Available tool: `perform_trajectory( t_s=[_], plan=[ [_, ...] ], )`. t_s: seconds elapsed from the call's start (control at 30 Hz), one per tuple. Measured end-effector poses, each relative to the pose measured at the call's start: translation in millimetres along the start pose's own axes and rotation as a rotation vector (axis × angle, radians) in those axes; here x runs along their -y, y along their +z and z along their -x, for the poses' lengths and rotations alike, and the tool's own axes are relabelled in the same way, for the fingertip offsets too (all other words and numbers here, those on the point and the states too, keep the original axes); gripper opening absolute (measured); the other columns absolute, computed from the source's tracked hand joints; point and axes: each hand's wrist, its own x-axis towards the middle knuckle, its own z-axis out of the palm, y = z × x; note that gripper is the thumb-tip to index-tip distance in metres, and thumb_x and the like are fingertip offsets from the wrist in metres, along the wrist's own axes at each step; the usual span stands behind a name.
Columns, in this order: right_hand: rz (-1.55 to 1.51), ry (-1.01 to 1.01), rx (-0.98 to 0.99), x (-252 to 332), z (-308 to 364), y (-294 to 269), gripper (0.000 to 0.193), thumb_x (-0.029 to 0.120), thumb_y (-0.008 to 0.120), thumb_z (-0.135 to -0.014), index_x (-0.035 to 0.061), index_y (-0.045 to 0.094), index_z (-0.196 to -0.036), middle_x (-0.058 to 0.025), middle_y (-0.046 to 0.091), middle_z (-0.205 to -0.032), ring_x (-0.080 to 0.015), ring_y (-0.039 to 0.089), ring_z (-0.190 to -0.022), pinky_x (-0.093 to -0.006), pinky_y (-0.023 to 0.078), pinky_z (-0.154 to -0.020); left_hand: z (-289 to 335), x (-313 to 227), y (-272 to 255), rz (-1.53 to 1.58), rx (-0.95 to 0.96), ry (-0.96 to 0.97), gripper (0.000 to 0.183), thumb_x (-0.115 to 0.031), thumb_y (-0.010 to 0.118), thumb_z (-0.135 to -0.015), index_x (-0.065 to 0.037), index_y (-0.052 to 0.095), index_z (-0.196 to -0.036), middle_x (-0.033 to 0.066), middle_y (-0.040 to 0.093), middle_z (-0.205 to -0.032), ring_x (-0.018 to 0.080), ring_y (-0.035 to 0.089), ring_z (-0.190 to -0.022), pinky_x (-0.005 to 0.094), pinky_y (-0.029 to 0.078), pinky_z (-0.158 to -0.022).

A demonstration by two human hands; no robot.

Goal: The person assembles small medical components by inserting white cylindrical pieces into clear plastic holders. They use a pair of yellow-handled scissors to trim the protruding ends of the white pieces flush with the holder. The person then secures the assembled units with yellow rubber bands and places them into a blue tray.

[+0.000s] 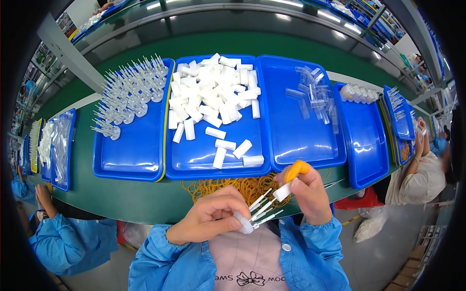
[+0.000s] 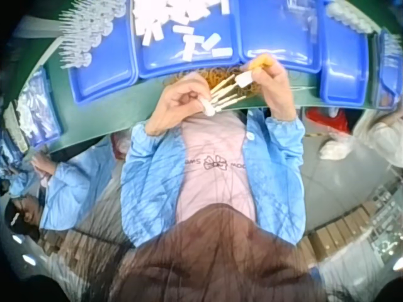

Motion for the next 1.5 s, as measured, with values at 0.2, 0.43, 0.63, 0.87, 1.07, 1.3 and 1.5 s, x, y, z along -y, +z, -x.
perform_trajectory(
  t_s=[0.2, 0.43, 0.63, 0.87, 1.07, 1.3, 1.5],
  plan=[
    [-0.019, 0.061, 0.092, 2, 3, 13, 0.016, 0.017, 0.067, -0.078, 0.0062, 0.058, -0.088, -0.0057, 0.057, -0.088, -0.0189, 0.054, -0.092, -0.0378, 0.038, -0.095, 1, 9, 1, -0.019, -0.077, -0.014, 0.021, 0.003, 0.064, -0.082, 0.003, 0.06, -0.103, 0.0096, 0.05, -0.103, 0.0172, 0.059, -0.096, 0.0268, 0.053, -0.082],
    [-0.054, 0.039, 0.231, -4, 8, 26, 0.015, 0.012, 0.069, -0.083, 0.0049, 0.059, -0.091, -0.003, 0.056, -0.093, -0.0116, 0.052, -0.088, -0.0266, 0.041, -0.08, 2, 18, 4, -0.139, -0.161, 0.113, 0.022, 0.003, 0.068, -0.079, 0.002, 0.059, -0.1, 0.0092, 0.052, -0.101, 0.0163, 0.06, -0.094, 0.0268, 0.055, -0.079],
    [-0.025, 0.105, 0.234, -6, 6, 32, 0.016, 0.013, 0.067, -0.084, 0.0038, 0.06, -0.095, -0.0031, 0.059, -0.094, -0.0121, 0.055, -0.088, -0.0274, 0.043, -0.078, 4, 28, 1, -0.218, -0.225, 0.13, 0.021, 0.005, 0.067, -0.079, 0.003, 0.059, -0.098, 0.0099, 0.052, -0.101, 0.0169, 0.061, -0.093, 0.0267, 0.055, -0.078],
    [0.833, -0.454, 0.029, 8, -42, 25, 0.025, 0.012, 0.072, -0.071, 0.0064, 0.066, -0.095, -0.0087, 0.06, -0.097, -0.0236, 0.056, -0.089, -0.0311, 0.042, -0.08, 4, 19, -6, -0.039, -0.463, 0.18, 0.02, 0.008, 0.061, -0.081, 0.001, 0.053, -0.097, 0.0082, 0.051, -0.098, 0.0176, 0.061, -0.088, 0.0286, 0.053, -0.077],
    [1.63, -0.614, 0.166, 5, -75, 23, 0.02, 0.015, 0.073, -0.068, 0.0082, 0.068, -0.087, -0.0059, 0.057, -0.089, -0.023, 0.051, -0.088, -0.0369, 0.037, -0.076, 7, 24, -22, -0.003, -0.664, 0.214, 0.021, -0.002, 0.061, -0.087, 0.001, 0.052, -0.105, 0.0117, 0.065, -0.093, 0.0159, 0.063, -0.085, 0.0272, 0.052, -0.074],
    [1.708, -0.777, 0.143, -6, -83, 20, 0.02, 0.01, 0.068, -0.075, 0.005, 0.065, -0.094, -0.0072, 0.058, -0.086, -0.0265, 0.053, -0.084, -0.0392, 0.038, -0.078, 13, 36, -30, -0.053, -0.725, 0.273, 0.024, -0.002, 0.062, -0.086, 0.002, 0.057, -0.109, 0.0101, 0.062, -0.098, 0.0155, 0.06, -0.089, 0.0276, 0.049, -0.078],
    [0.564, -0.361, -0.271, 15, -59, 10, 0.02, 0.012, 0.054, -0.092, 0.0054, 0.059, -0.11, 0.0014, 0.055, -0.077, -0.0107, 0.054, -0.074, -0.0247, 0.04, -0.069, 14, 32, -23, -0.471, -0.667, 0.332, 0.016, 0.0, 0.063, -0.084, 0.001, 0.066, -0.099, 0.0079, 0.062, -0.096, 0.0171, 0.058, -0.088, 0.0282, 0.048, -0.078]
  ],
)
